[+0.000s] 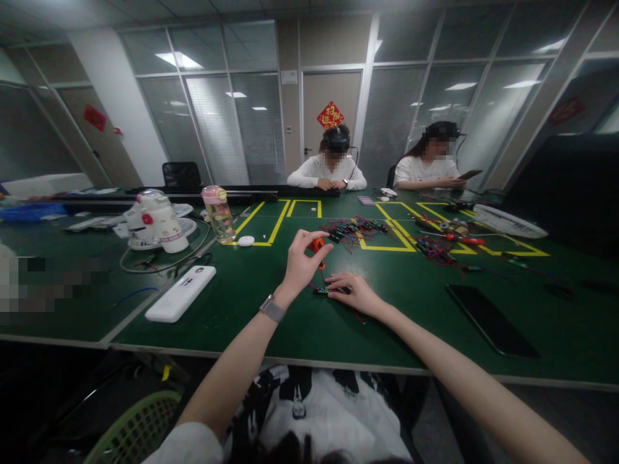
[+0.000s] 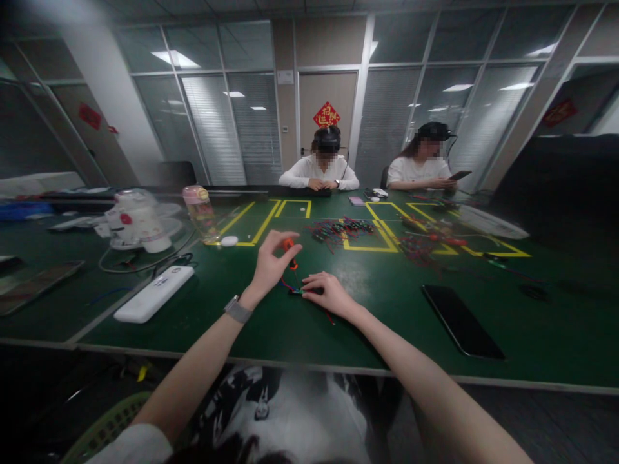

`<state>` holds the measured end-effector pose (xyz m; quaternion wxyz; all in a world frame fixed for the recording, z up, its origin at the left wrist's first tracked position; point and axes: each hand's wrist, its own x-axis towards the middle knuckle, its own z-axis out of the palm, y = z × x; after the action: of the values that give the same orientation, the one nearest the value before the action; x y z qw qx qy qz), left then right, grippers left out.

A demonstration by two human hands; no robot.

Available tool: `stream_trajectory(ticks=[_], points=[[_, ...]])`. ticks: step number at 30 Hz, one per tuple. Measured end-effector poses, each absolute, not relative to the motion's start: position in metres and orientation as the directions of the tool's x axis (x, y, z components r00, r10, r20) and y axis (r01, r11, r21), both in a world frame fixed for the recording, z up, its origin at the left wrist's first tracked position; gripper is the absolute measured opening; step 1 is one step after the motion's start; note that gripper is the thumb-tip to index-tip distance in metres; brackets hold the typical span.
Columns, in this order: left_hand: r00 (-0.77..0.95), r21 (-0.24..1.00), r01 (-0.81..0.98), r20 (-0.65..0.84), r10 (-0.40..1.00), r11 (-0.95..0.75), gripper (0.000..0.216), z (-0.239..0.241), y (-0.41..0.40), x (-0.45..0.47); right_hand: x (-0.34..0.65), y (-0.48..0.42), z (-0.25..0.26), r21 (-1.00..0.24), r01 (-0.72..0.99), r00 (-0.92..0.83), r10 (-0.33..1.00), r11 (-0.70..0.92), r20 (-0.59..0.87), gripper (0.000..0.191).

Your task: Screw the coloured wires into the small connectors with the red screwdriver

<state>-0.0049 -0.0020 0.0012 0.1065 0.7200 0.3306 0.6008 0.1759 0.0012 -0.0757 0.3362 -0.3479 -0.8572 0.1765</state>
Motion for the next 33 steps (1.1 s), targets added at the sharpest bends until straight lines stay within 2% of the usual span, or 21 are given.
stream_trajectory(ticks=[5, 9, 11, 18, 23, 29, 33], points=[[0.183, 0.614, 0.185, 0.746, 0.640, -0.768, 0.036, 0.001, 0.000, -0.006, 0.176, 0.001, -0.076, -0.534, 0.479, -0.533, 0.714, 0.697, 0.453, 0.016], [0.213, 0.675, 0.115, 0.700, 0.681, -0.729, 0.038, 0.000, 0.003, -0.006, 0.177, 0.001, -0.075, -0.532, 0.482, -0.530, 0.715, 0.696, 0.456, 0.015], [0.206, 0.676, 0.118, 0.700, 0.684, -0.727, 0.037, 0.001, 0.003, -0.006, 0.177, 0.001, -0.075, -0.530, 0.490, -0.530, 0.719, 0.692, 0.449, 0.015], [0.111, 0.544, 0.280, 0.801, 0.589, -0.791, 0.023, 0.001, -0.002, -0.004, 0.176, 0.001, -0.075, -0.532, 0.483, -0.532, 0.715, 0.696, 0.453, 0.015], [0.157, 0.571, 0.221, 0.779, 0.607, -0.791, 0.029, 0.004, -0.008, 0.000, 0.176, 0.001, -0.075, -0.527, 0.491, -0.532, 0.718, 0.693, 0.448, 0.015], [0.178, 0.676, 0.085, 0.713, 0.679, -0.732, 0.029, 0.004, -0.003, -0.001, 0.176, 0.001, -0.075, -0.524, 0.498, -0.527, 0.721, 0.691, 0.449, 0.015], [0.102, 0.637, 0.151, 0.751, 0.653, -0.756, 0.016, 0.004, 0.001, -0.004, 0.176, 0.001, -0.074, -0.523, 0.495, -0.533, 0.718, 0.694, 0.449, 0.015]])
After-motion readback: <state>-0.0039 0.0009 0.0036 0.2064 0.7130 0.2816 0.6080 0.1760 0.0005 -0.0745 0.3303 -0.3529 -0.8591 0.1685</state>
